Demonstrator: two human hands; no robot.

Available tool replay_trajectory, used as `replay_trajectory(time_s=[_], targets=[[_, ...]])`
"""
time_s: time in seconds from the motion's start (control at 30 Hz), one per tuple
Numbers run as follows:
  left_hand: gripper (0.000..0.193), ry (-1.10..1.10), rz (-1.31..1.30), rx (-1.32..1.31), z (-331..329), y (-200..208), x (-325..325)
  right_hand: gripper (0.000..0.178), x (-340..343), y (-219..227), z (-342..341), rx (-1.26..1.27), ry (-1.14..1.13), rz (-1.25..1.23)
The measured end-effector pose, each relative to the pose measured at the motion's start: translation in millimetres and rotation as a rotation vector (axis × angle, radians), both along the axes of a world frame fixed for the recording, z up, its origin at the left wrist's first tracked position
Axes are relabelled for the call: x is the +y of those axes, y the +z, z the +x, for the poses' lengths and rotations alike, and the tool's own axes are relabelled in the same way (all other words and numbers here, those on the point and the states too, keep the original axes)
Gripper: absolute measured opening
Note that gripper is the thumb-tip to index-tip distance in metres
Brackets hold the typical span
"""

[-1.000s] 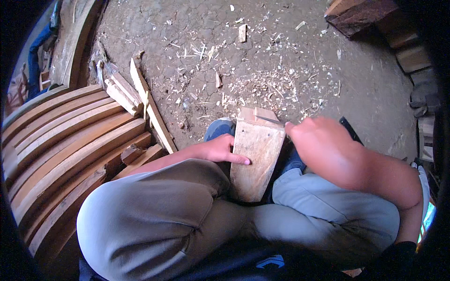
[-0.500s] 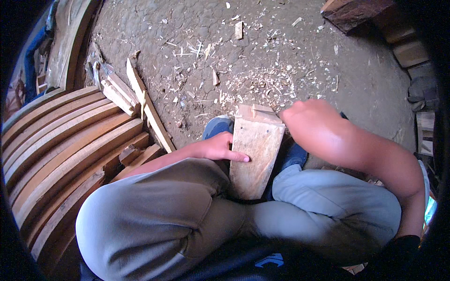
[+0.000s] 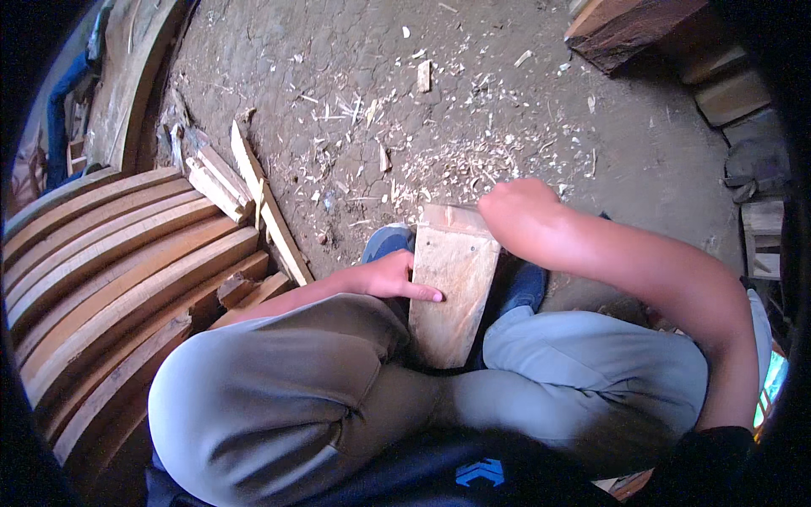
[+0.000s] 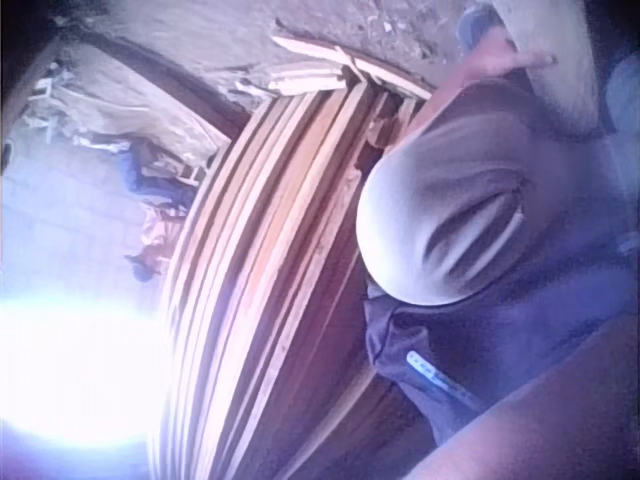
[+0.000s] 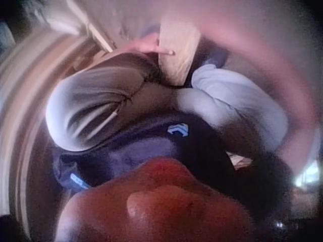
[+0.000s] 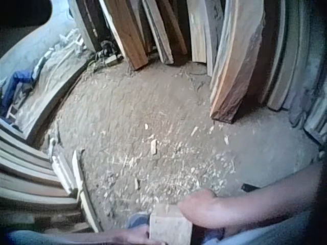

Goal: The person sits cross-legged and uses a chisel to carve a small wooden block held between their legs. They repeatedly chip away at the wood, creating shavings that fall to the ground.

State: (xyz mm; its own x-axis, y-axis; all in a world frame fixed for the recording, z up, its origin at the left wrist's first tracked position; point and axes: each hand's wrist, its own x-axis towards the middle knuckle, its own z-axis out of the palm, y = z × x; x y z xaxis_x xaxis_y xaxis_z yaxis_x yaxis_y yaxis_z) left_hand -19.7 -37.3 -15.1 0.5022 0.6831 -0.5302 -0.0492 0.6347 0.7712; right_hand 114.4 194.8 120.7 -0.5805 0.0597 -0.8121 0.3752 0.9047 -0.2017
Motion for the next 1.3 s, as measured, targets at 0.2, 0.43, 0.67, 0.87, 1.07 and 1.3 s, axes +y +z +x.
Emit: replay_trajectory(time_s=[0.2,0.43,0.67,0.87,1.07,1.3], targets=[[0.060,-0.012,-0.011,-0.003,1.3,-1.6,1.6,0.023,20.3,16.1,13.1,0.087,-0.107,-0.024],[0.060,0.038,-0.021,-0.004,-1.2,1.9,-3.8,0.026,-12.5,-18.5,27.0,0.076,-0.161,0.009],[0.061,-0.027,-0.071,0.052,-2.6,16.2,5.1,0.026,22.7,9.6,26.9,0.181,-0.152,0.079],[0.067,0.039,0.003,0.075,-0.7,21.3,-7.6,0.022,37.5,48.5,25.4,0.296,-0.267,0.022],[0.063,0.010,0.029,0.146,1.6,6.5,-7.8,0.029,26.5,49.8,60.4,0.243,-0.354,-0.055],[0.063,-0.007,0.084,0.128,-1.2,1.0,-7.1,0.032,26.1,47.9,75.0,0.277,-0.367,-0.126]])
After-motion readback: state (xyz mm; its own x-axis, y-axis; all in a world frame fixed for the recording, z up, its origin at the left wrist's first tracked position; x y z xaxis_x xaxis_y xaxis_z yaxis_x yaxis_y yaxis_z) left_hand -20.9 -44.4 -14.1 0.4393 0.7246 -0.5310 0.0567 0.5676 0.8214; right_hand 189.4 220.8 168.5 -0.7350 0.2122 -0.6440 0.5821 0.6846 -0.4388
